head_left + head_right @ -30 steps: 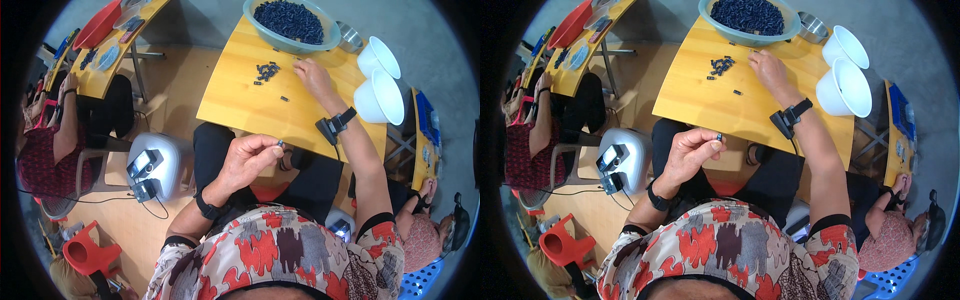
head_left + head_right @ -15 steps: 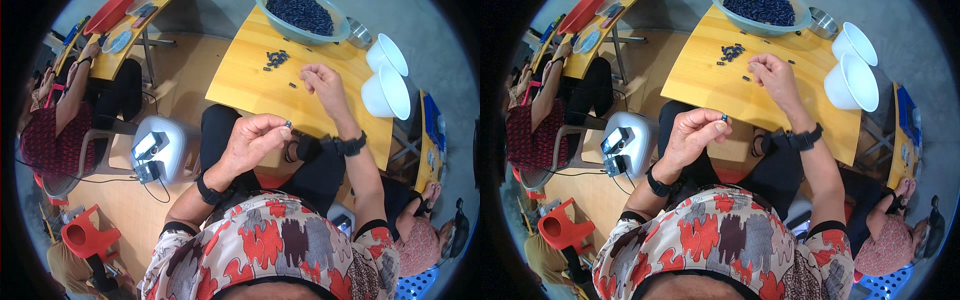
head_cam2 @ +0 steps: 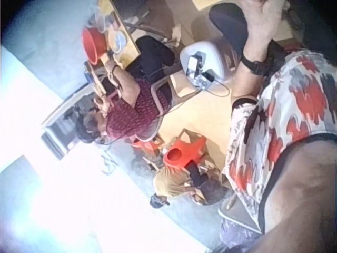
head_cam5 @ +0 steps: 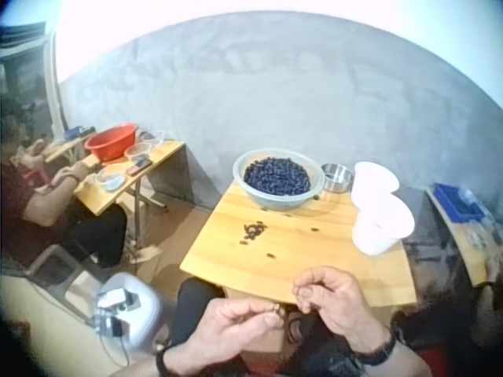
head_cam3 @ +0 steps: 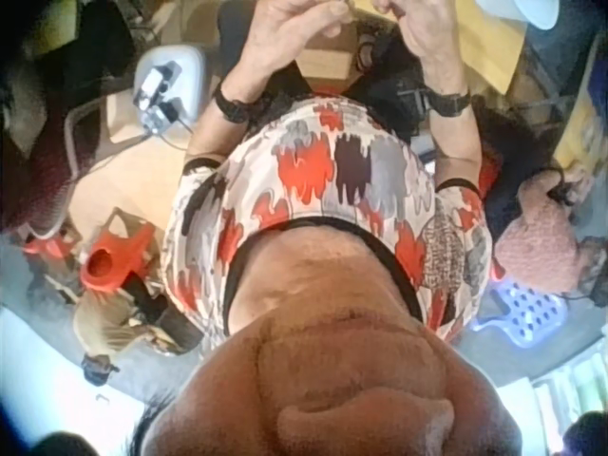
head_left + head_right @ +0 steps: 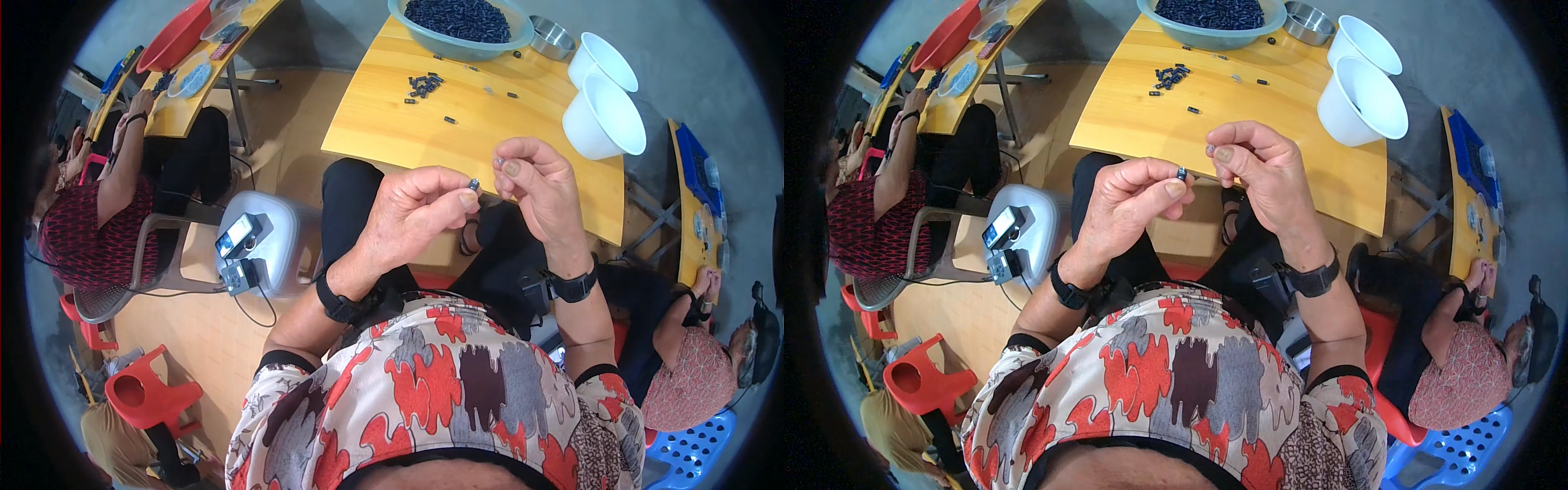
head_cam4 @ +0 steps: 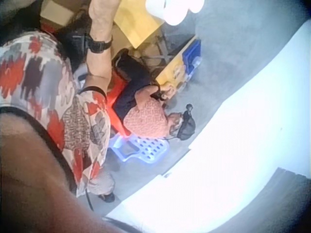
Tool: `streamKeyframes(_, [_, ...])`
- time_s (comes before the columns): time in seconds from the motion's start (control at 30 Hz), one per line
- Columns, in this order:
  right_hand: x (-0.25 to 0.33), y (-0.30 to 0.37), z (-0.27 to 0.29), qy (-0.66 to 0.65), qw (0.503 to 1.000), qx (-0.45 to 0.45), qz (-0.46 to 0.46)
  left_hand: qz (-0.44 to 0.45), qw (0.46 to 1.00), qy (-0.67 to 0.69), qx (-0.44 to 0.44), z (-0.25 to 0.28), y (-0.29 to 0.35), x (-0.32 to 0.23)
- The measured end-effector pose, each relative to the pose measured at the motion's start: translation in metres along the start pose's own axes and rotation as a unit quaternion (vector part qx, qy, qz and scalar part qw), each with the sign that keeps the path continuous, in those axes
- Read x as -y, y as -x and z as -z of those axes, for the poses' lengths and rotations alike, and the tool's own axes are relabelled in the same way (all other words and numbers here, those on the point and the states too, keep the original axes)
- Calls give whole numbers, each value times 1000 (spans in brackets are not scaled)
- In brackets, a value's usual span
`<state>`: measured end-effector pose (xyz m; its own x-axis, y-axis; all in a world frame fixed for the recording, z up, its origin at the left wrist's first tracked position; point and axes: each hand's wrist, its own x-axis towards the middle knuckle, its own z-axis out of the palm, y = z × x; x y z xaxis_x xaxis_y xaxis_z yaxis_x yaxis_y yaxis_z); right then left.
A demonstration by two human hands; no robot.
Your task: Sorting small plastic or rubber manufacturing parts and placing them into containers.
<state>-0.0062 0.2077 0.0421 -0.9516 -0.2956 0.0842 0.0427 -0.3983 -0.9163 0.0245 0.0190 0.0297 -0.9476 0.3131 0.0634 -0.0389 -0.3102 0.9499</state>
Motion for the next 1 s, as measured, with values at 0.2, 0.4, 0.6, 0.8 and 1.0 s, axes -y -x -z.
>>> streamKeyframes(0.2, [10, 17, -3, 120, 991, -2, 57, -2, 1000, -14, 13, -9, 5, -8])
streamKeyframes(0.4, [11, 24, -9, 158, 985, 14, 62, -4, 999, -32, 19, -11, 11, -11])
streamKeyframes(0.6, [9, 26, -14, 143, 988, 17, 54, -11, 999, -25, 22, -9, 14, -12])
streamKeyframes(0.8, [-38, -12, 30, 351, 928, -68, 104, 6, 999, -41, 2, -4, 13, -3])
streamKeyframes(1.0, [-73, -53, 90, 616, 776, -55, 125, -2, 999, -31, -12, 9, 11, 10])
